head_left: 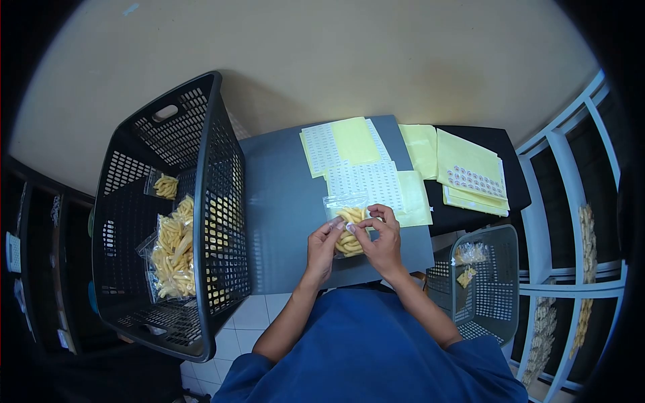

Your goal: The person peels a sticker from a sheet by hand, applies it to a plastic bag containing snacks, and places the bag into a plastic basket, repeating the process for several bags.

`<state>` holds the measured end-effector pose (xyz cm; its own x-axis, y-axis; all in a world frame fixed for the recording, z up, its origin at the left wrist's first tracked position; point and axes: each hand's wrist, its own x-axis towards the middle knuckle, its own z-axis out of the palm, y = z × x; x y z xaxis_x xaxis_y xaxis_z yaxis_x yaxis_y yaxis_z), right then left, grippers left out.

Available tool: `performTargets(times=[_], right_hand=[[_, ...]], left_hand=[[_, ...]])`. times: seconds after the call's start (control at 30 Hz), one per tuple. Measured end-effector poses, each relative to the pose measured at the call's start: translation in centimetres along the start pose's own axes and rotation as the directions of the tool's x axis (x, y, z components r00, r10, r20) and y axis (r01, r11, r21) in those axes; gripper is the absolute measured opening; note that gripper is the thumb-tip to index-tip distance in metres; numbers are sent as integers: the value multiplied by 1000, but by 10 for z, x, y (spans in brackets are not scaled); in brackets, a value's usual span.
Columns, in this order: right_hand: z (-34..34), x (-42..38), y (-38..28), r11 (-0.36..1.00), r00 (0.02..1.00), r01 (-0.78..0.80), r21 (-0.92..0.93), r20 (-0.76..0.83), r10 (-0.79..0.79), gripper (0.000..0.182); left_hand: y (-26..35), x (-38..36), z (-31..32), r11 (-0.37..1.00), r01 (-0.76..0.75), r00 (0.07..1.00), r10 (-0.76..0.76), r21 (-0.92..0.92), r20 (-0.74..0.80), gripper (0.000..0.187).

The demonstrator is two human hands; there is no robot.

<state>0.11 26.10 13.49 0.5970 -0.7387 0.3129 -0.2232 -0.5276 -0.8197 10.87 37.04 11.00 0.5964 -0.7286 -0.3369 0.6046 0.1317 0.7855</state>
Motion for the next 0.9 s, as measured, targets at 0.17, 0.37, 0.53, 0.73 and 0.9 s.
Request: performTargets(times=[0.17, 0.37, 0.53, 0.73, 0.9], right_hand=[[1, 1, -1, 1000, 1000, 2, -1, -22, -2, 17], [16, -2, 26, 889, 953, -297, 348, 50, 299, 20], [11, 2, 29, 742, 919, -394, 542, 208, 337, 22], [1, 8, 17, 885, 969, -203, 418, 214, 121, 18], [-5, 13, 15, 900, 954, -194, 389, 288, 82, 20]], left_hand=[[6, -3, 8, 994, -32, 999, 32, 108, -3, 41], [8, -2, 9, 952, -111, 994, 111, 285, 17, 42], [4, -2, 6, 984, -91, 995, 95, 156, -17, 40], [7, -4, 5, 1000, -26, 999, 26, 9, -42, 38], [7, -3, 3, 998, -66, 998, 66, 22, -5, 38]])
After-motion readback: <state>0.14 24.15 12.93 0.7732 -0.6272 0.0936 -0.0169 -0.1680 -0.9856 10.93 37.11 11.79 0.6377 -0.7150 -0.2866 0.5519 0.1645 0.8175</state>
